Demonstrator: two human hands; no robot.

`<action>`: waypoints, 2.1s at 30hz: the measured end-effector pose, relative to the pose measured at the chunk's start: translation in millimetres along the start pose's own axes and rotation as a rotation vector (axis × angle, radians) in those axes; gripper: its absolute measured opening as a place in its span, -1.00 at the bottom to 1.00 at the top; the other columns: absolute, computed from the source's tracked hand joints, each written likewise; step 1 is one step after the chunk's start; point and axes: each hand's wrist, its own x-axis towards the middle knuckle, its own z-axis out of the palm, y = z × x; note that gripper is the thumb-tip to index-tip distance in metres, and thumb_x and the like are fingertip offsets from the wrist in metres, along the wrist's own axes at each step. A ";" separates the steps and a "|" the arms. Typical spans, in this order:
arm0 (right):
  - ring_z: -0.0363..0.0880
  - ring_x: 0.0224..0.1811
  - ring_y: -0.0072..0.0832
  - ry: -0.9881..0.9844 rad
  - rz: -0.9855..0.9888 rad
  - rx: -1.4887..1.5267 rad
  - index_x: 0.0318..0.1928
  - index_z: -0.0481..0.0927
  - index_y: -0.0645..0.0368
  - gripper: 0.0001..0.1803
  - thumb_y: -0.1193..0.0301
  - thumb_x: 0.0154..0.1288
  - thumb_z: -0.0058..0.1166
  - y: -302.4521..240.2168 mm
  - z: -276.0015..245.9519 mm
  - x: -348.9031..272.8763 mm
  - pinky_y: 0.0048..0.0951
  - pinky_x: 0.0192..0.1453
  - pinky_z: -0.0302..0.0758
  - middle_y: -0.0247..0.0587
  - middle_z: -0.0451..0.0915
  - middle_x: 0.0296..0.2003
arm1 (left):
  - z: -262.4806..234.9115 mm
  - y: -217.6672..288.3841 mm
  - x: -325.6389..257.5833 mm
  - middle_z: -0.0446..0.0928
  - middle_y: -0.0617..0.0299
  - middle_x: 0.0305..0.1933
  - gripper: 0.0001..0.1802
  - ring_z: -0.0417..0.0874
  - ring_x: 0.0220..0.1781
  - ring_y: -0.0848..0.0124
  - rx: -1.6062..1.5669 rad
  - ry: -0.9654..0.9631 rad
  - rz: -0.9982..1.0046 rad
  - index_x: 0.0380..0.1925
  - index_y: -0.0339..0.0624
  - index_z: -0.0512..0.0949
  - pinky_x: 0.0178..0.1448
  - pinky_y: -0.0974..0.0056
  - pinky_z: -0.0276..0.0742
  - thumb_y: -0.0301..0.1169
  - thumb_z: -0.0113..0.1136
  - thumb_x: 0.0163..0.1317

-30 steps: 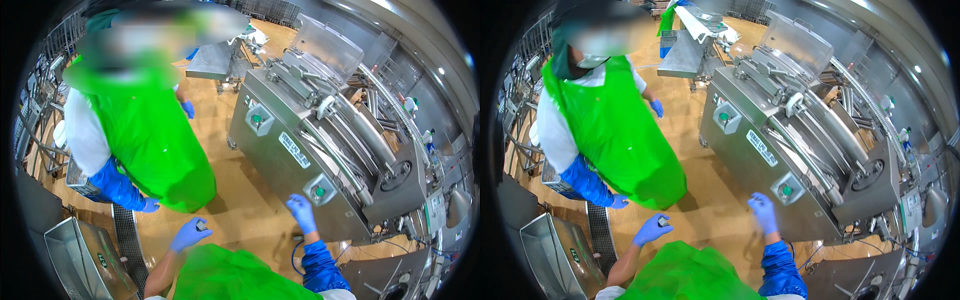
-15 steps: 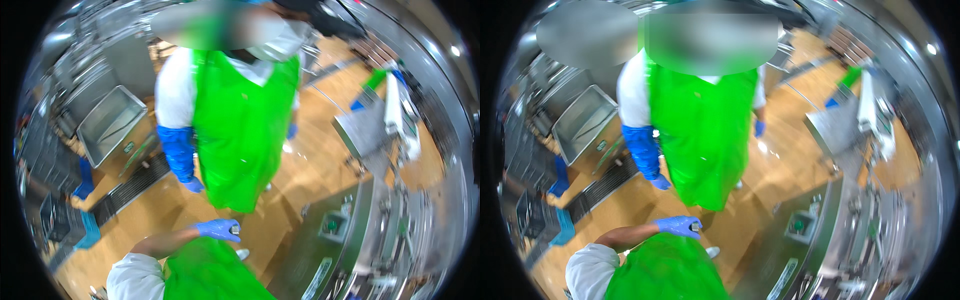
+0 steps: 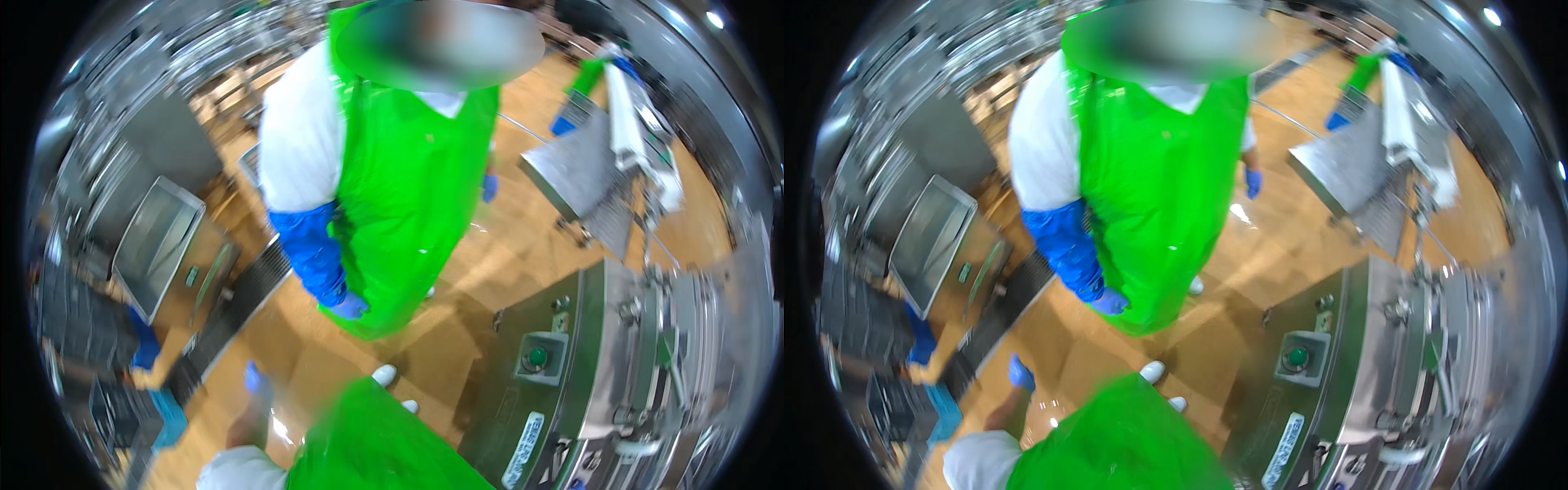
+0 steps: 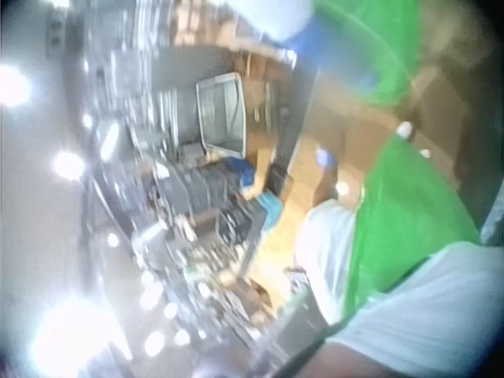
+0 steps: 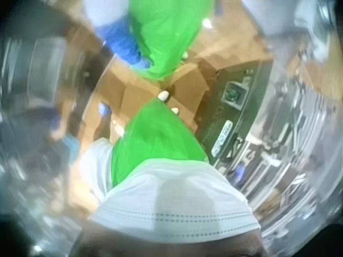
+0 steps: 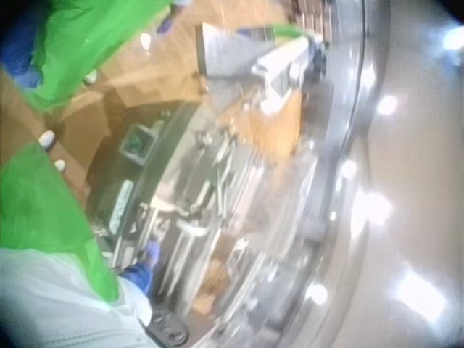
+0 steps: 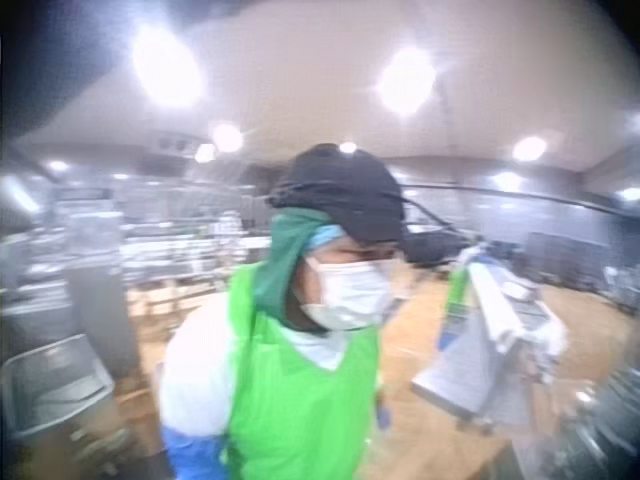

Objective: The person assembles components on a stainless steel machine, installing a white plastic ring, metal rods, and a white plastic comb-like part. The person also handles a metal cylindrical part with multiple holes.

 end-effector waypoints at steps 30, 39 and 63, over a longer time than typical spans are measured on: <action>0.45 -0.24 -0.44 1.082 -0.138 0.428 0.06 0.53 0.24 -0.66 0.63 0.26 0.04 -134.7 -336.1 -335.0 -0.39 -0.01 0.46 -0.32 0.50 -0.21 | 413.8 -71.9 -130.5 0.49 0.30 -0.38 -0.62 0.54 -0.37 0.51 0.881 -1.683 -0.589 0.10 -0.25 0.46 -0.25 0.36 0.52 -0.31 0.25 0.39; 0.30 -0.55 -0.80 0.929 0.212 0.858 0.11 0.58 0.15 -0.72 0.36 0.47 0.08 -208.9 -372.8 -388.1 -0.66 -0.53 0.19 -0.55 0.44 -0.46 | 439.3 -82.0 -215.1 0.47 0.28 -0.24 -0.53 0.50 -0.42 0.55 0.980 -1.836 -0.168 0.21 -0.10 0.34 -0.36 0.38 0.52 -0.22 0.21 0.40; 0.14 -0.77 -0.77 0.893 -0.263 1.678 -0.08 0.50 0.00 -0.84 0.23 0.51 0.06 -130.0 -224.8 -291.2 -0.64 -0.76 0.03 -0.52 0.34 -0.58 | 424.8 -82.8 -323.7 0.53 0.23 -0.11 -0.41 0.60 -0.17 0.48 1.025 -2.013 0.007 0.33 -0.21 0.32 -0.01 0.32 0.57 -0.22 0.23 0.41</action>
